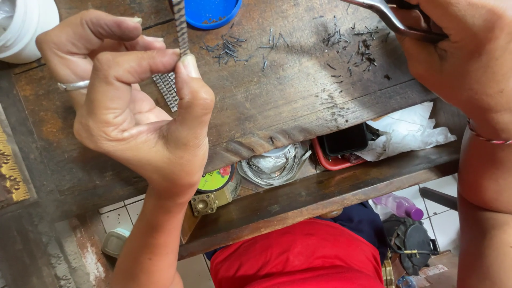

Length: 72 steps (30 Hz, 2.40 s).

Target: The person is using a pair of pliers to cut small metal pieces or pins from a long, thin metal strip on a wooden workbench.

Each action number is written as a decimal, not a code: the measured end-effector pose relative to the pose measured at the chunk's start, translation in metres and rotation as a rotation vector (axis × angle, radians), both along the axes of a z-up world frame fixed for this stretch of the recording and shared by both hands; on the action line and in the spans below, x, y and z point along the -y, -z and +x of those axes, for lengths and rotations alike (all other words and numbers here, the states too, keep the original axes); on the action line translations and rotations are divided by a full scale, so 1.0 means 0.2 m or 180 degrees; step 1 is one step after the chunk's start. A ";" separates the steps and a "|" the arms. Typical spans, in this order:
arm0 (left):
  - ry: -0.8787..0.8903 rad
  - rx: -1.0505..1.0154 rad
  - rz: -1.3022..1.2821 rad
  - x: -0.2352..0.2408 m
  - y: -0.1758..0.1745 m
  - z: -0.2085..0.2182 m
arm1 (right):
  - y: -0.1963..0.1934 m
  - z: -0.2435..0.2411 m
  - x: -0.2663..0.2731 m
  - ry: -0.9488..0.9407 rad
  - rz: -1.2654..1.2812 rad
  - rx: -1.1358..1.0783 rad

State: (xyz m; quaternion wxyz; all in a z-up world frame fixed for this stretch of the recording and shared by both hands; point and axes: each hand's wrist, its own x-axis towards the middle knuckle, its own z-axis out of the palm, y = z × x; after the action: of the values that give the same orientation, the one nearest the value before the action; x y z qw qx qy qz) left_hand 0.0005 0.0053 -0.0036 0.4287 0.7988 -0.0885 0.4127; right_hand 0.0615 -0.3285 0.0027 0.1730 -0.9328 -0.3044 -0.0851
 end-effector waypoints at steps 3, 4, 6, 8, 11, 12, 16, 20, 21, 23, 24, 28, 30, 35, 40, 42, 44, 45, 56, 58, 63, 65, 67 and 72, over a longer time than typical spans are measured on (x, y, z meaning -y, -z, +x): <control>0.0060 -0.0029 -0.0013 0.00 0.00 -0.01 | 0.00 -0.01 -0.03 0.0017 0.0202 -0.0094; 0.0053 -0.0022 -0.0014 0.00 0.00 -0.01 | -0.02 -0.01 -0.03 0.0011 0.0201 -0.0087; 0.0047 0.0001 -0.0067 0.00 0.00 -0.01 | -0.04 -0.02 -0.05 -0.0173 -0.0043 0.0173; 0.0101 -0.0014 -0.0016 0.00 -0.03 -0.01 | -0.05 -0.04 -0.05 -0.0188 -0.0085 0.0275; 0.0103 -0.0009 0.0002 0.00 -0.02 -0.01 | -0.01 -0.03 -0.04 -0.0261 -0.0165 0.0501; 0.0051 0.0022 -0.0034 0.00 -0.01 -0.01 | 0.01 -0.02 -0.03 -0.0319 -0.0206 0.0634; 0.0021 -0.0005 -0.0051 0.01 -0.01 -0.01 | -0.02 -0.02 -0.05 -0.0364 -0.0273 0.0704; 0.0002 -0.0004 -0.0129 0.01 0.00 -0.01 | -0.02 -0.02 -0.05 -0.0332 -0.0269 0.0667; -0.0024 -0.0023 -0.0152 0.01 0.00 0.00 | -0.02 -0.02 -0.05 -0.0335 -0.0286 0.0692; -0.0067 -0.0008 -0.0117 0.01 0.00 0.00 | -0.03 -0.01 -0.06 -0.0370 -0.0225 0.0653; -0.0109 0.0000 -0.0082 0.01 0.00 0.00 | -0.03 -0.01 -0.07 -0.0405 -0.0165 0.0608; -0.0137 0.0011 -0.0127 0.02 0.00 0.00 | -0.07 -0.02 -0.08 -0.0402 -0.0290 0.0747; -0.0110 0.0033 -0.0298 0.02 0.00 0.00 | -0.09 -0.02 -0.08 -0.0303 -0.0413 0.0668; 0.0032 0.0013 -0.0620 0.01 0.01 -0.01 | -0.12 -0.03 -0.09 -0.0211 -0.0392 0.0666; 0.0071 -0.0083 -0.0788 0.00 -0.01 -0.02 | -0.14 -0.04 -0.07 -0.0094 -0.0422 0.0794; 0.0012 -0.0160 -0.0672 0.00 -0.02 -0.02 | -0.16 -0.04 -0.07 -0.0044 -0.0381 0.0849; 0.0040 -0.0149 -0.0660 0.00 -0.03 -0.01 | -0.16 -0.04 -0.06 0.0023 -0.0410 0.0873; 0.0052 -0.0141 -0.0637 0.00 -0.03 0.00 | -0.16 -0.04 -0.06 0.0075 -0.0426 0.0894; -0.0039 -0.0186 -0.0524 0.01 -0.04 -0.01 | -0.15 -0.06 -0.05 0.0080 -0.0208 0.0776; -0.0047 -0.0181 -0.0512 0.01 -0.04 -0.01 | -0.14 -0.05 -0.05 0.0075 -0.0223 0.0817; 0.0101 -0.0120 -0.0849 0.02 -0.03 0.00 | -0.06 -0.04 -0.07 0.0320 -0.1406 0.1958; 0.0050 -0.0128 -0.0880 0.01 0.01 -0.01 | -0.07 -0.05 -0.14 0.0241 -0.1550 0.2162; 0.0010 -0.0146 -0.0918 0.00 0.03 -0.01 | -0.09 -0.08 -0.20 0.0170 -0.1702 0.2354; 0.0047 -0.0022 -0.0931 0.01 0.03 0.00 | -0.10 -0.14 -0.28 0.0167 -0.2051 0.2509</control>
State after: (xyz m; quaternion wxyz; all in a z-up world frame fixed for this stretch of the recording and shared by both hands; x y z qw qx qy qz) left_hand 0.0009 0.0034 -0.0096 0.5439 0.7285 -0.0317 0.4153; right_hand 0.0325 -0.2718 0.0229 -0.2537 -0.8431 -0.3338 -0.3366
